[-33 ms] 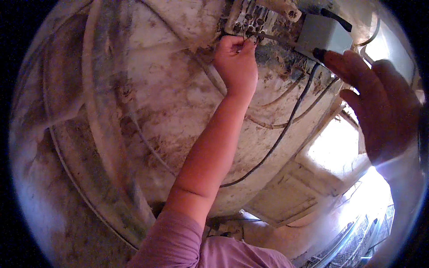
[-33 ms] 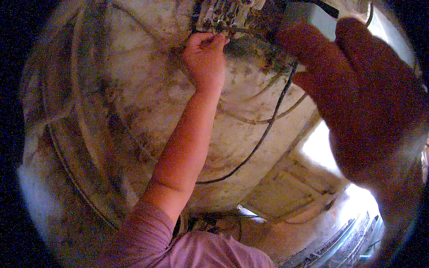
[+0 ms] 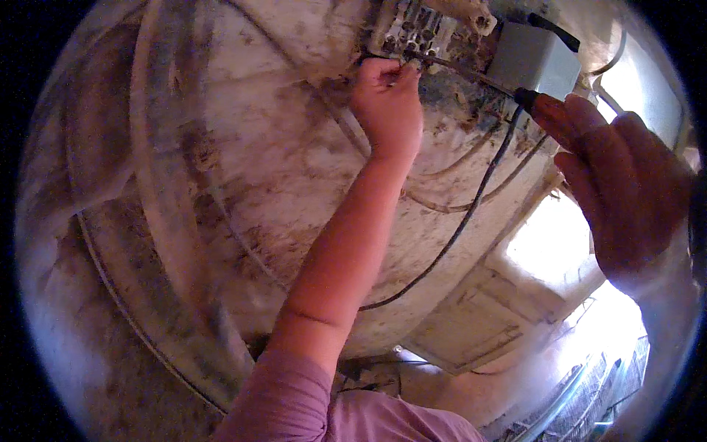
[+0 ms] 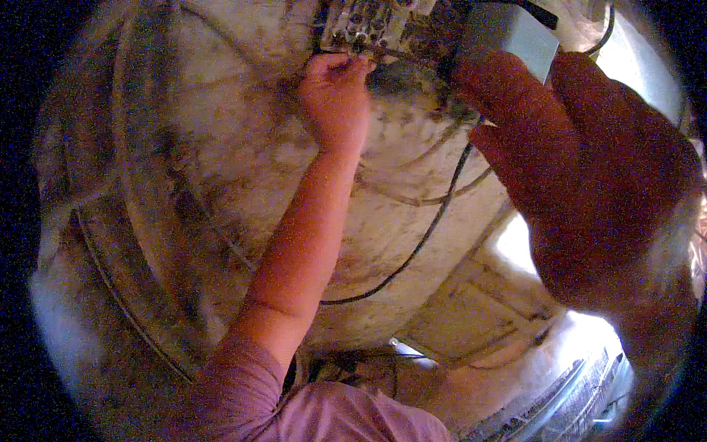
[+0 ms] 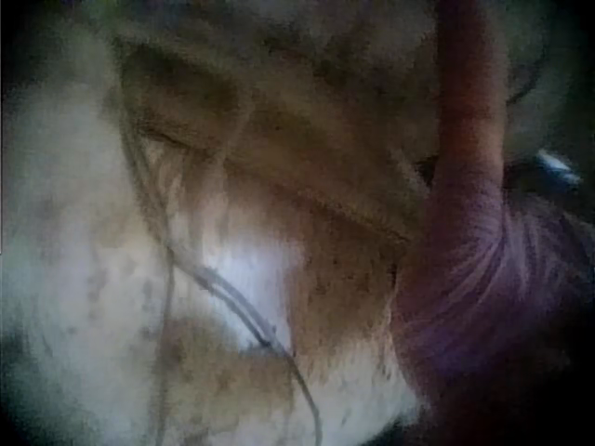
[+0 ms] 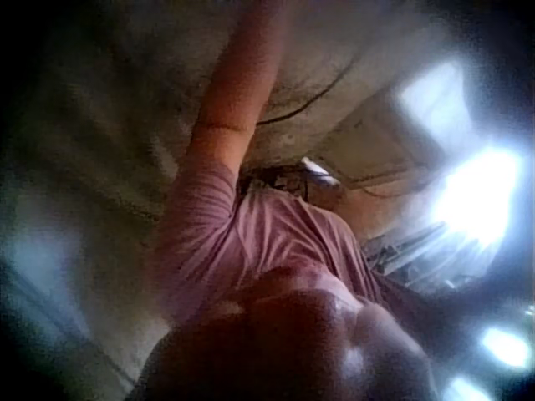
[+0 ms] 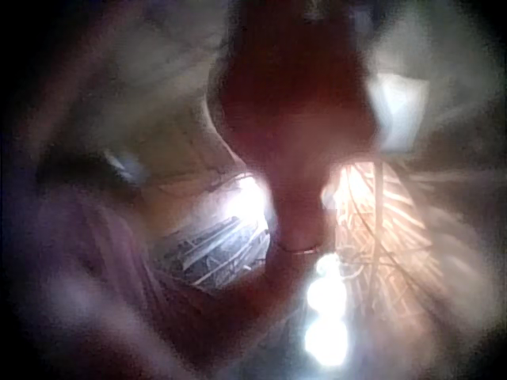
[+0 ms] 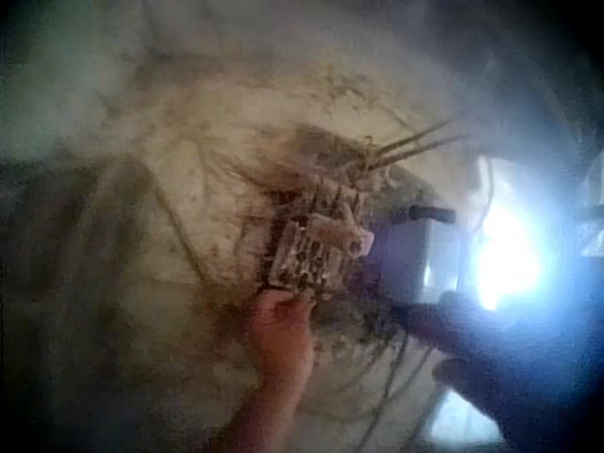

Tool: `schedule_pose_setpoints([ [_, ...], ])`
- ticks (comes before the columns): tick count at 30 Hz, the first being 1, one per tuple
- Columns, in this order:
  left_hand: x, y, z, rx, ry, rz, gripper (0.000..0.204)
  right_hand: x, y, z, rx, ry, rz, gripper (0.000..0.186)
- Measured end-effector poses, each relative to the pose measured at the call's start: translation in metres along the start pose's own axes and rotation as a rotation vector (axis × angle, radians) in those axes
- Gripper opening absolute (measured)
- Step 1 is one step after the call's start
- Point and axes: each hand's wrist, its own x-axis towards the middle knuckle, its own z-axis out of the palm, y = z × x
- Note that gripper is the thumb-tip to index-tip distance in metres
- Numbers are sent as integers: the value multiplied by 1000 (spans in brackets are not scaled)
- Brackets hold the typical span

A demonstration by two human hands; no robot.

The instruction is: The person is working on an electrical junction box mounted on a dirty wall. They use a screwdriver to tighten screws on the terminals of a white plastic box, securing wires in place. The person repeatedly adjusts the wires and tightens connections throughout the clip.

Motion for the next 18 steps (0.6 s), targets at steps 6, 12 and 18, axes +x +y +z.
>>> schedule_pose_setpoints([
  [6,-2,-6,7,5,-29,64,13,10,1,-14,8,-75,58,34],
  [12,-1,-1,6,-113,6,-58,12,23,6,-35,132,-250,86,48],
  [18,-3,5,4,-18,-5,-42,11,9,12,-34,-225,-171,-122,44],
])
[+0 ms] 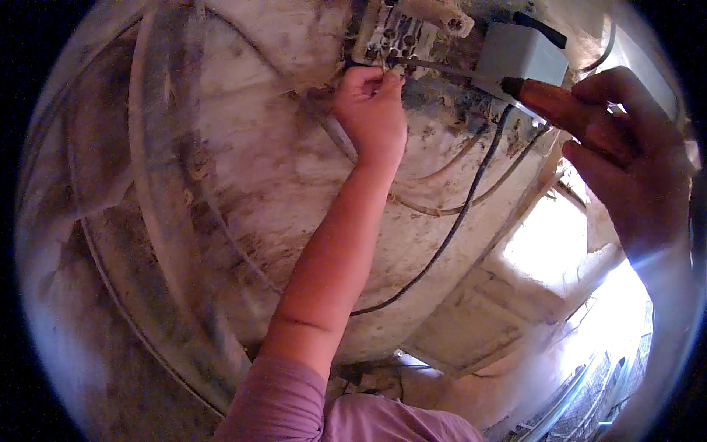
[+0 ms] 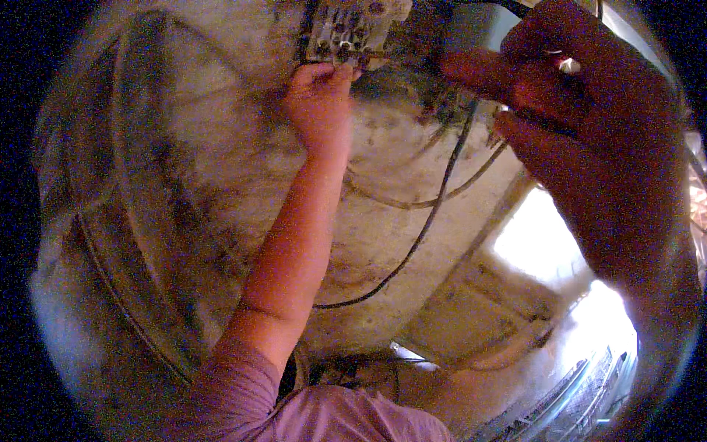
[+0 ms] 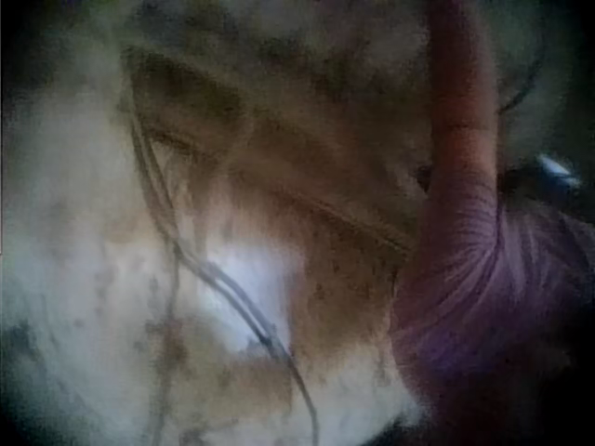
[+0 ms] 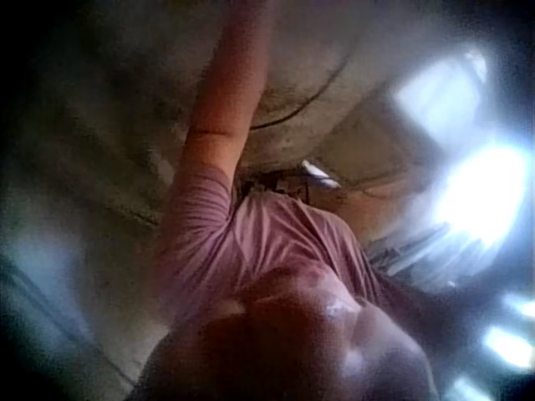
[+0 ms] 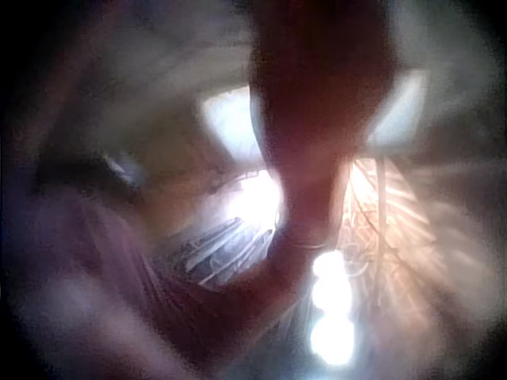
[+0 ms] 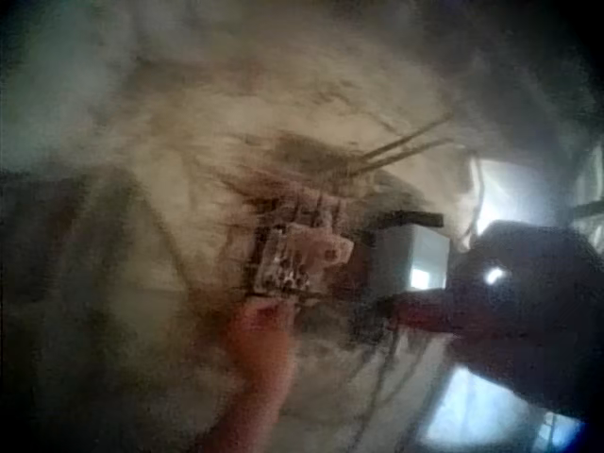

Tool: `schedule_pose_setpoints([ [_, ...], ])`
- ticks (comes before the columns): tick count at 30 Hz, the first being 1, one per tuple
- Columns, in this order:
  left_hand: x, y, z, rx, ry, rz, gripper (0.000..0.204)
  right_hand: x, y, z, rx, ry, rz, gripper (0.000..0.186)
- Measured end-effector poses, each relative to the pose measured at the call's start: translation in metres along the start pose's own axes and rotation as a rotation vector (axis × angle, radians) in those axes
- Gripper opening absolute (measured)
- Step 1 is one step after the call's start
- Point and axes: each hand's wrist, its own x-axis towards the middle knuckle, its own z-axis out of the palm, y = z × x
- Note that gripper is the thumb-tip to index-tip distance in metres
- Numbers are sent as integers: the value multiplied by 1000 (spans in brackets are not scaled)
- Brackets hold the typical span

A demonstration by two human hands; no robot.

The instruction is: The person is working on an electrical junction box mounted on a dirty wall. They use a screwdriver to tighten screws on the terminals of a white plastic box, securing wires in place. The person repeatedly adjusts the wires and tightens connections throughout the clip.

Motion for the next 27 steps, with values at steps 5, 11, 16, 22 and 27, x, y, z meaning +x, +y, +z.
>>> schedule_pose_setpoints([
  [5,0,5,1,-72,15,-31,11,-2,-10,11,-360,36,-205,31],
  [11,0,-4,3,-112,-4,4,12,-14,-24,20,-613,-16,-150,24],
  [16,-9,-6,18,-99,-21,29,12,-4,-10,-1,-164,-46,216,33],
  [22,5,-13,-5,-53,-8,32,15,16,8,14,233,57,128,21],
  [27,1,-12,0,-21,-5,44,15,-8,-18,20,471,45,124,51],
])
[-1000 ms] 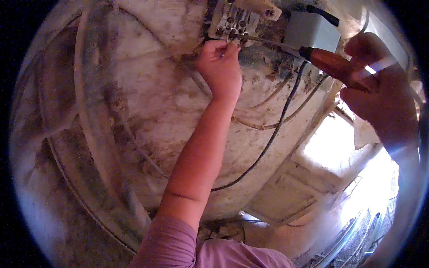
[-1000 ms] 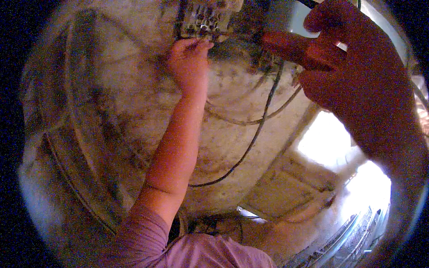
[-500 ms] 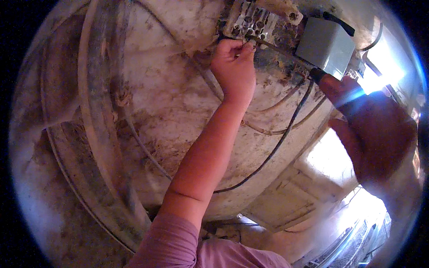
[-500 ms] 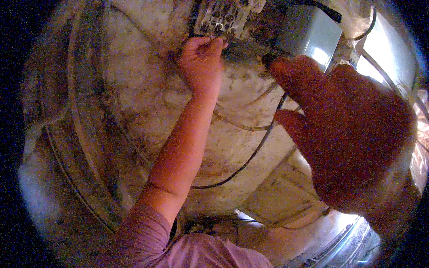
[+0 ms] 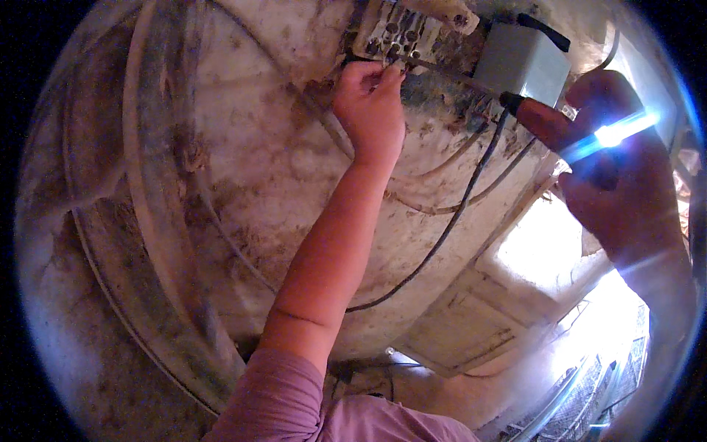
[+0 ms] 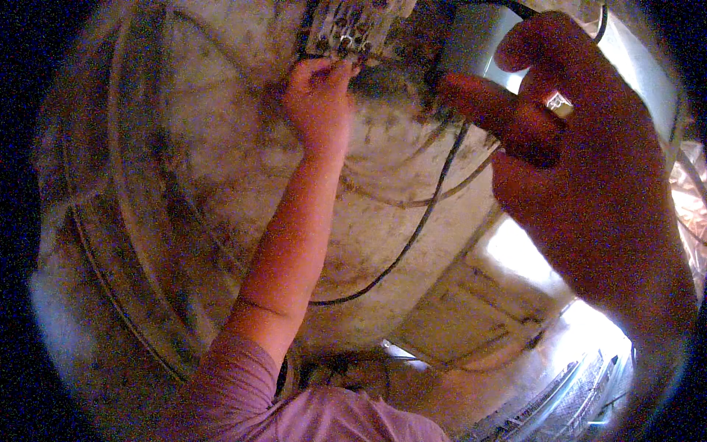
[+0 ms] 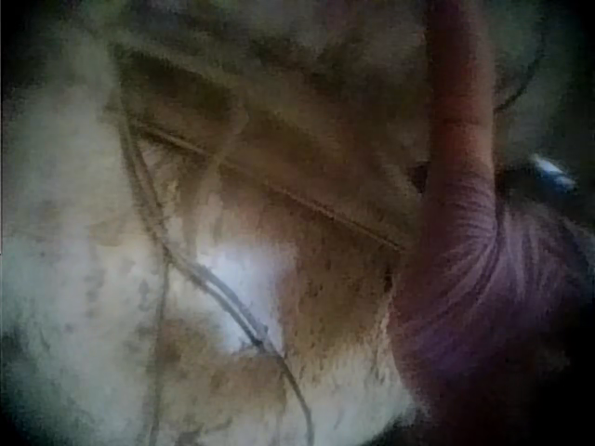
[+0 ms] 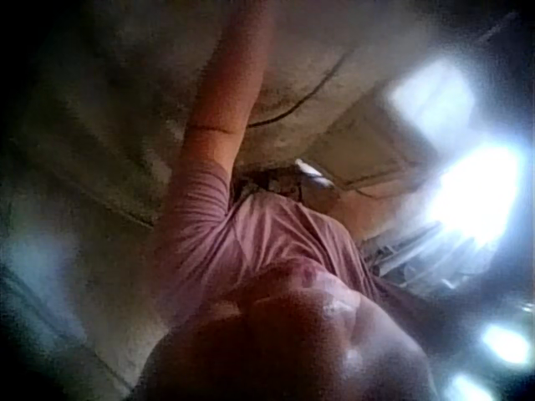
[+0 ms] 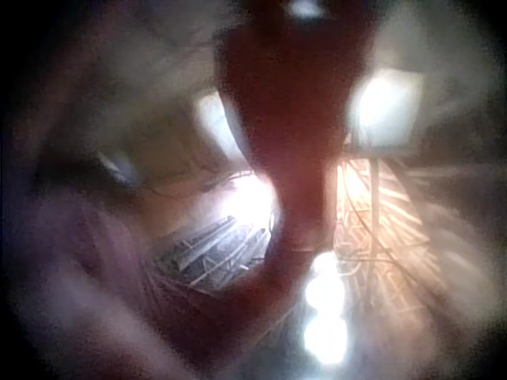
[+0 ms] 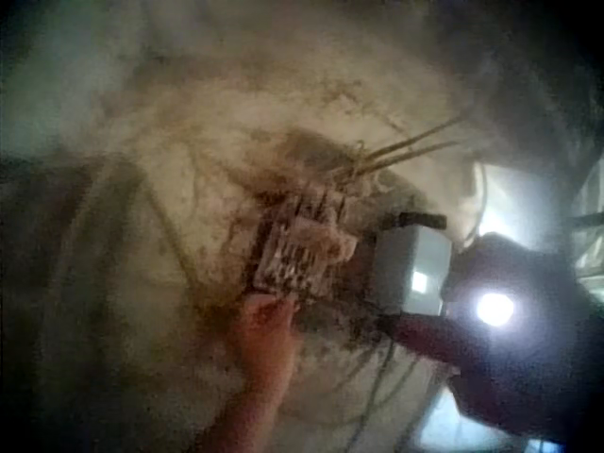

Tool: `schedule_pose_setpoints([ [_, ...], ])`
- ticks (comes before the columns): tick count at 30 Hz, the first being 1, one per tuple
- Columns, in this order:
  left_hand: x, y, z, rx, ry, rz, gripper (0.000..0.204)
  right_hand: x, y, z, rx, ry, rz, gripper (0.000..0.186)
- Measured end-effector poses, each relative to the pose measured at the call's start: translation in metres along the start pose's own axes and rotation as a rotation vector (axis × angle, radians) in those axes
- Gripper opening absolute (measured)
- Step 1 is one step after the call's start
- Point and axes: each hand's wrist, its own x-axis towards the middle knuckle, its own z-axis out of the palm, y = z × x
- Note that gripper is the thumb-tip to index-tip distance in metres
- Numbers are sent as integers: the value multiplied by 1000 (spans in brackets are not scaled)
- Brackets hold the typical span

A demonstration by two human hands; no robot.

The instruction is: The person is working on an electrical junction box mounted on a dirty wall. They use a screwdriver to tighten screws on the terminals of a white plastic box, securing wires in place. The person repeatedly adjusts the wires and tightens connections throughout the clip.

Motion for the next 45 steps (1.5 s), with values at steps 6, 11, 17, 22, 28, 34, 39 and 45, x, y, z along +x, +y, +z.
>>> schedule_pose_setpoints([
  [6,2,2,-4,-20,-5,-12,14,5,8,-7,-405,31,-174,33],
  [11,-2,14,2,-51,-29,-83,11,-1,6,-5,-760,17,-308,23],
  [17,-1,9,-4,-83,-13,-90,12,15,19,-5,-449,-11,-74,29],
  [22,-3,5,5,-176,-30,-94,11,17,-3,-16,-250,6,279,30],
  [28,2,11,-5,-87,-25,-101,12,17,13,-2,-391,5,-91,29],
  [34,3,0,-7,-100,-15,-39,14,14,16,8,-780,0,-348,27],
  [39,0,0,3,-131,-35,-30,14,10,12,13,-884,14,-353,25],
  [45,2,2,-8,-55,-6,-7,12,17,17,15,-754,13,-285,24],
])
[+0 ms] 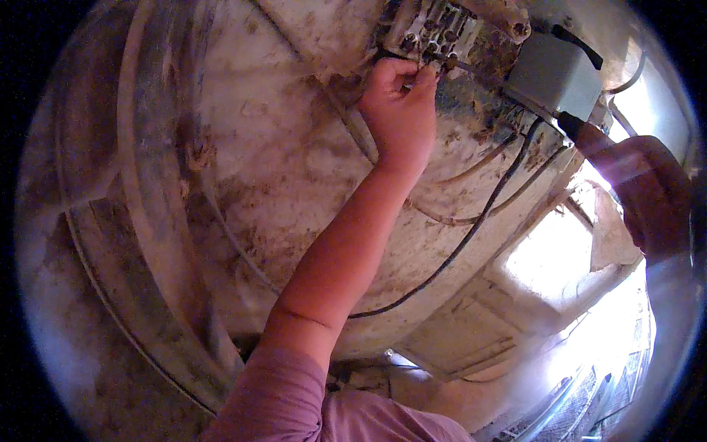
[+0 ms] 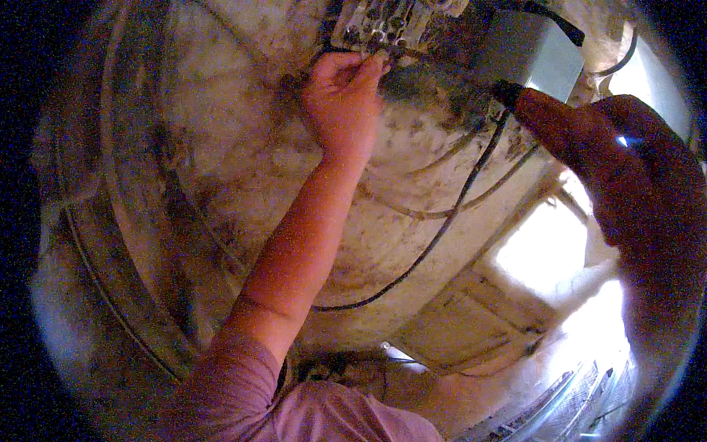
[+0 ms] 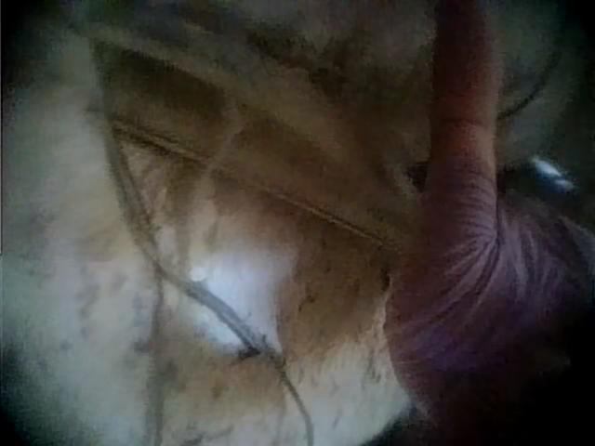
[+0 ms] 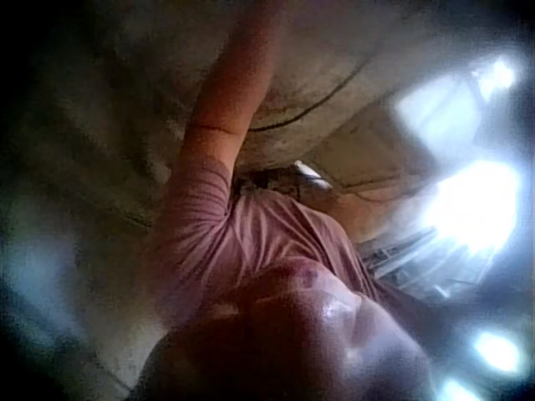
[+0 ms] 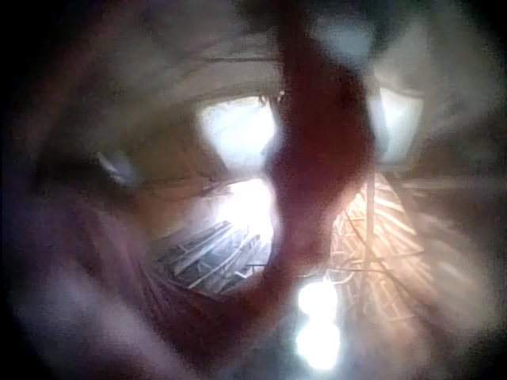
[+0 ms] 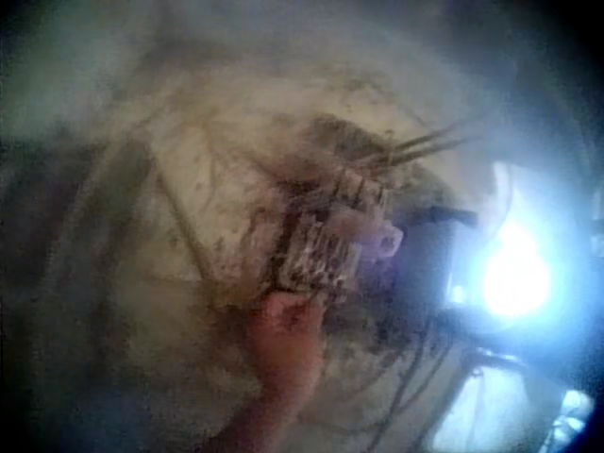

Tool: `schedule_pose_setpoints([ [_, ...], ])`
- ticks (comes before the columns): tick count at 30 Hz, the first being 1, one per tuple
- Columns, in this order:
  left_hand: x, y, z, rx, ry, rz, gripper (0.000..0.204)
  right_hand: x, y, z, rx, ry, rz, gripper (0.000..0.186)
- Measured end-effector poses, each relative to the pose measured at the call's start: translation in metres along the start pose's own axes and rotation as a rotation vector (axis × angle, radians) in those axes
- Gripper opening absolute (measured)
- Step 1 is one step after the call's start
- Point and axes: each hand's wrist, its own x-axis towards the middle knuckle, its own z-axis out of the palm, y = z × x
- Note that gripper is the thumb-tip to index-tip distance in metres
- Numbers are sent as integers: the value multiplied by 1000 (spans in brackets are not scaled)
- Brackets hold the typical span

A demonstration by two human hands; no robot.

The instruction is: The person is working on an electrical junction box mounted on a dirty wall. They use a screwdriver to tighten screws on the terminals of a white plastic box, securing wires in place. The person repeatedly adjusts the wires and tightens connections throughout the clip.

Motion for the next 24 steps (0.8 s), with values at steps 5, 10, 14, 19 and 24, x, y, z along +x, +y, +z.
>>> schedule_pose_setpoints([
  [5,-1,-1,10,-115,13,-79,13,4,7,-11,223,-4,182,22],
  [10,-3,0,11,-79,7,-65,12,6,12,-16,343,8,249,21],
  [14,-2,0,6,-114,28,-61,12,6,13,-19,320,25,204,19],
  [19,-1,2,3,-28,22,-69,13,-3,9,-22,84,16,61,18],
  [24,-3,3,9,-64,15,-72,13,-9,1,-28,-244,-60,-61,17],
])
